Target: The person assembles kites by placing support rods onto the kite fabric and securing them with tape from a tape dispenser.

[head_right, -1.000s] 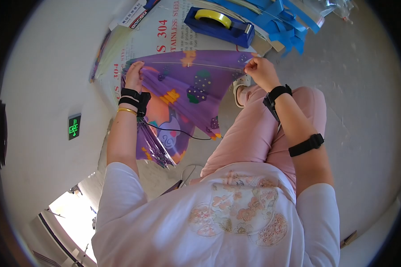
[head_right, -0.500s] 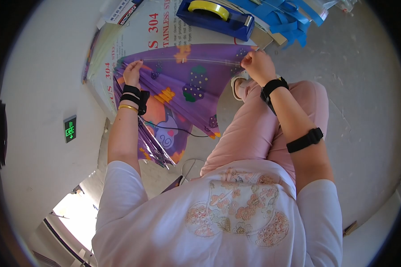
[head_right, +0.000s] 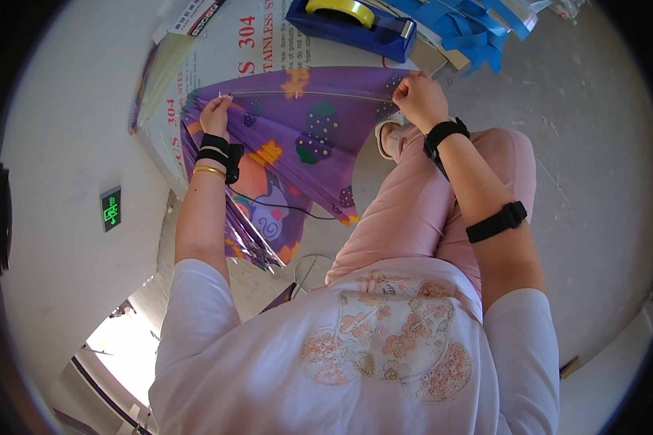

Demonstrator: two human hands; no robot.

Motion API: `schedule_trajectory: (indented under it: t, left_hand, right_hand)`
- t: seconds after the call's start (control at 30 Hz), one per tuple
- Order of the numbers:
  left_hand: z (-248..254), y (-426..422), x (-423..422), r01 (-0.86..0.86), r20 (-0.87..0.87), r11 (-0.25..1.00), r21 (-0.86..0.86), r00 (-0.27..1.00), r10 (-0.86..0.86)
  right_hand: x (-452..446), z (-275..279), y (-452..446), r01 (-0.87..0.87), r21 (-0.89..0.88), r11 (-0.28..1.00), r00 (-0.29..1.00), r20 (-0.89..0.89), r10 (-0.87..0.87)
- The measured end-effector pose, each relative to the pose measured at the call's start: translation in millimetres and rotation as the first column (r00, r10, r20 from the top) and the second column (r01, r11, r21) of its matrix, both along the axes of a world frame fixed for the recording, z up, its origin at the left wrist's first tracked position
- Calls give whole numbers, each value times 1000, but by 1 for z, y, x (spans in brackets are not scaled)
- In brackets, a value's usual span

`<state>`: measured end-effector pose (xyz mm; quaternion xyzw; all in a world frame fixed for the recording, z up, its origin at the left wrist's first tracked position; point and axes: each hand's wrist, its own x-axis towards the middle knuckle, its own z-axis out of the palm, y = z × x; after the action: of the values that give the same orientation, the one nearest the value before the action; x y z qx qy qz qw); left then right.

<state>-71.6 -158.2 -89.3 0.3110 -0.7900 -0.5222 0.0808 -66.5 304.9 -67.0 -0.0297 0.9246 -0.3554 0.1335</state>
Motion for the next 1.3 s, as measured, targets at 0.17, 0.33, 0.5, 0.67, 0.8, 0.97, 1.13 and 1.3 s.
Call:
schedule_trajectory:
  t: [0.17,0.33,0.5,0.67,0.8,0.97,1.13,1.3]
  left_hand:
    - [-10,-3,1,-8,33,994,-111,999,11]
    - [-32,-17,-1,-15,109,970,-242,993,42]
    - [-35,-18,-1,-10,155,962,-272,986,54]
    - [-23,-4,-1,-34,216,951,-309,971,105]
    - [-27,-6,0,-35,189,956,-292,977,93]
    - [-19,-1,-3,-18,254,950,-310,962,101]
    - [-32,-18,-8,3,284,969,-246,956,69]
    - [-39,-30,-11,7,358,973,-232,930,79]
  right_hand:
    - [-2,-5,-2,-1,26,1000,1000,-15,2]
    - [0,-2,-4,7,46,999,1000,-11,-6]
    - [0,-4,-3,18,25,1000,1000,3,-18]
    - [0,-8,-1,1,8,1000,1000,-25,0]
    - [0,-5,-2,-4,-3,1000,999,-50,4]
    - [1,-6,-2,-4,-9,1000,997,-78,4]
    - [0,-1,-3,-2,-4,1000,1000,-16,2]
    - [0,-3,-3,7,21,1000,1000,-28,-6]
